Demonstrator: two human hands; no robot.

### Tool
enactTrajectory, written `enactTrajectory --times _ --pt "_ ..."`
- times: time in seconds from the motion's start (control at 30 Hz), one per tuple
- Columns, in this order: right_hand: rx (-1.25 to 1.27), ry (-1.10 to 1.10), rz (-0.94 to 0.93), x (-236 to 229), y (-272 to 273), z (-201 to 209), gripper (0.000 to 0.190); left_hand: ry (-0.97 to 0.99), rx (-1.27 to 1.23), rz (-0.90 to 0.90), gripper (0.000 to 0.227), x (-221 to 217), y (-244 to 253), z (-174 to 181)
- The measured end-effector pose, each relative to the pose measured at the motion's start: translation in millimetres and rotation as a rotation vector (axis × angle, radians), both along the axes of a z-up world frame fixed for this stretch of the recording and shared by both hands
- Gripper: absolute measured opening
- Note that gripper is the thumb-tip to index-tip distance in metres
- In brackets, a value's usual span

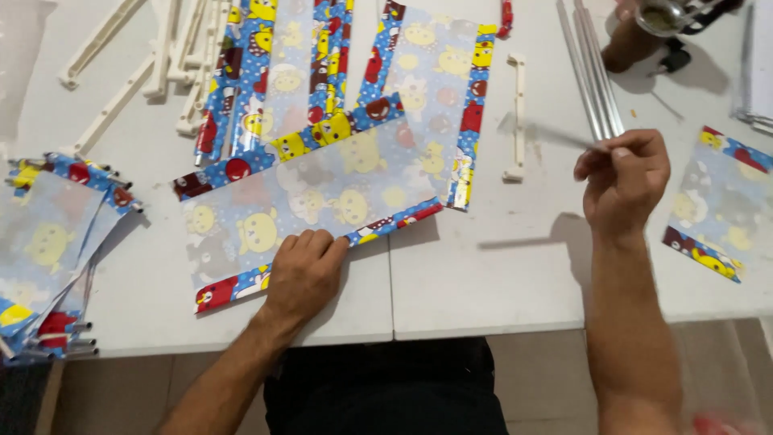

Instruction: Assembling multiple levels of a toy shelf by inserting metal rods into fabric sleeves and attaching plastic side frames.

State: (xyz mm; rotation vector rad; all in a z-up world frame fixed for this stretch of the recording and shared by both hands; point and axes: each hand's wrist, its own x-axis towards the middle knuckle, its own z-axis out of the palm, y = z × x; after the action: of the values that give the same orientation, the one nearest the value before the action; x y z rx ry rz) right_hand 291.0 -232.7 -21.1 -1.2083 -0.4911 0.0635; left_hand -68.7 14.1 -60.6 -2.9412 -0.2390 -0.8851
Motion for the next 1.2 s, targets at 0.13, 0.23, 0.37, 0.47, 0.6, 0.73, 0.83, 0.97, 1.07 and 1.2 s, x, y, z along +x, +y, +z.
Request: enactTrajectory --times 0.13,0.23,0.37,0.47,0.6,0.73,0.83,0.97,1.07,1.2 --pt "0.214 0.057 0.005 38 -31 -18 0.013 0.0 -0.009 -0.109 0.009 16 3 23" --pt "0.24 0.091 0.105 32 -40 -11 0.043 -0.068 0.165 -0.067 0.01 41 5 40" --pt "0.186 0.045 0.221 37 -60 -16 0.039 -0.089 0.251 -0.012 0.016 91 2 52" --pt "0.043 0.009 -0.011 48 -97 -44 0.02 -0.007 0.151 0.003 0.013 122 -8 38" --pt "-0.793 -0.17 -0.661 21 -156 -18 0.026 0.175 -0.067 -0.071 0.032 139 -20 9" --pt "-1.651 -0.237 -0.544 13 -222 -39 0.049 0.212 -0.052 -0.13 0.034 134 -19 -14" --pt "-1.572 -0.334 -0.443 -30 -220 -5 0.055 0.172 -0.044 -0.159 0.034 142 -14 -14" --pt "-1.451 -0.491 -0.277 -89 -229 -8 0.076 0.216 -0.081 -0.198 0.031 136 -20 -8" --pt "-1.28 -0.766 -0.386 -96 -247 -55 0.034 0.198 -0.085 -0.269 0.029 134 -27 -13" --pt "-0.997 -0.809 -0.568 -137 -198 -44 0.008 0.334 -0.478 -0.478 0.028 125 -57 9"
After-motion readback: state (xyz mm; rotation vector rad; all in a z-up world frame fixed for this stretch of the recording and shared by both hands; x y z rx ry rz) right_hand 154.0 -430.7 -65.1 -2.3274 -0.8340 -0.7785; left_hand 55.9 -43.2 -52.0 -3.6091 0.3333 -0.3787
